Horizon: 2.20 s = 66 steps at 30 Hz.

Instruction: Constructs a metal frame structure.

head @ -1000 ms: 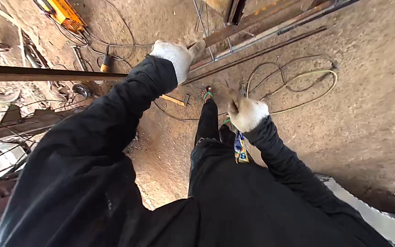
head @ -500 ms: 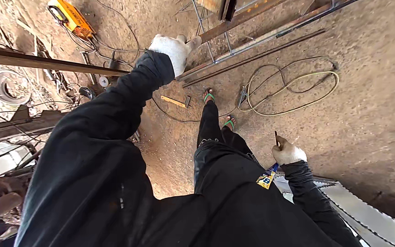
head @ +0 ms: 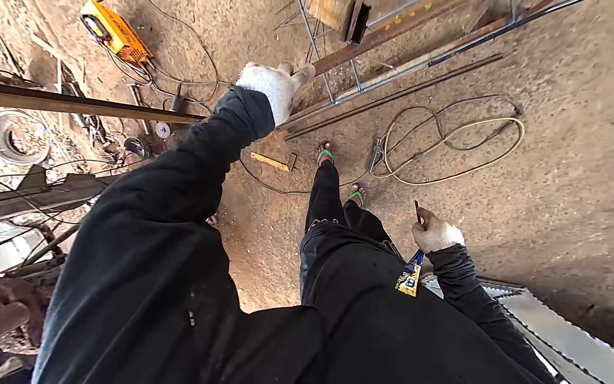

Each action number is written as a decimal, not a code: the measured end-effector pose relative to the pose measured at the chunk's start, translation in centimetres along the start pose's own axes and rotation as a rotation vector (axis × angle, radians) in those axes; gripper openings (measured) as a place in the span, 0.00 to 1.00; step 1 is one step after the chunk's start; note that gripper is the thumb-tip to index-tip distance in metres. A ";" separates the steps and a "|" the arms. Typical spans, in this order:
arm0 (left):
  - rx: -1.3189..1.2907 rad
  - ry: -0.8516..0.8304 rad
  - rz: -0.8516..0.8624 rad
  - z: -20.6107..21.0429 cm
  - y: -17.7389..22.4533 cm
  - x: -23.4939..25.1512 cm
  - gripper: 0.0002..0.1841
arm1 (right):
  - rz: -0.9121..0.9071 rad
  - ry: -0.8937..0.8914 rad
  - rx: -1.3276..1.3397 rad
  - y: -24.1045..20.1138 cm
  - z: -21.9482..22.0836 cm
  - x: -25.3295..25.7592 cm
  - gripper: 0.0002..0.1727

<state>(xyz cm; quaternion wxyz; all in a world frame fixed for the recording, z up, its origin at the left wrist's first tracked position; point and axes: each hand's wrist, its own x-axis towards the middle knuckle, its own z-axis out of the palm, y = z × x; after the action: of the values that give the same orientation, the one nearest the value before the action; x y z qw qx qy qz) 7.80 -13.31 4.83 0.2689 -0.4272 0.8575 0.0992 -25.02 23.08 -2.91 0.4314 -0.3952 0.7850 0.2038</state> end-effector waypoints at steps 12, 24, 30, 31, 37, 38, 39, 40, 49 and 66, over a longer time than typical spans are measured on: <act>-0.001 0.012 -0.001 0.1 0.0 -0.2 0.38 | 0.057 0.020 0.137 2.6 0.8 1.0 0.28; -0.007 0.001 -0.021 0.0 0.1 -0.1 0.37 | 0.090 0.017 0.163 3.0 1.5 1.3 0.28; -0.161 0.151 -0.129 -1.0 0.3 -1.7 0.36 | 0.095 0.028 0.180 3.5 1.4 1.3 0.27; -0.181 0.167 -0.163 -1.3 0.6 -1.9 0.37 | 0.097 0.028 0.179 3.6 1.3 1.4 0.27; -0.274 0.197 -0.273 -2.6 3.1 -1.9 0.39 | 0.088 0.029 0.176 3.5 1.1 1.6 0.28; -0.306 0.208 -0.282 -3.0 3.7 -1.8 0.40 | 0.085 0.031 0.177 3.4 1.1 1.6 0.28; -0.341 0.218 -0.290 -3.7 4.5 -1.7 0.42 | 0.081 0.027 0.179 3.3 1.1 1.6 0.28; -0.378 0.233 -0.297 -4.3 5.1 -1.5 0.42 | 0.077 0.020 0.182 3.2 1.1 1.6 0.28; -0.543 0.293 -0.345 -6.9 8.1 3.4 0.26 | 0.080 0.005 0.211 3.6 1.6 1.5 0.28; -0.518 0.156 -0.401 -6.1 5.5 7.0 0.23 | 0.079 -0.052 0.178 3.6 1.3 3.8 0.27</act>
<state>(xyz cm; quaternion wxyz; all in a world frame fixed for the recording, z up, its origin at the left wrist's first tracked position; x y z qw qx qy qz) -2.22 -17.09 5.77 0.0991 -0.6477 0.7209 0.2257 -28.40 24.39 -6.87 0.4765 -0.3188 0.8035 0.1603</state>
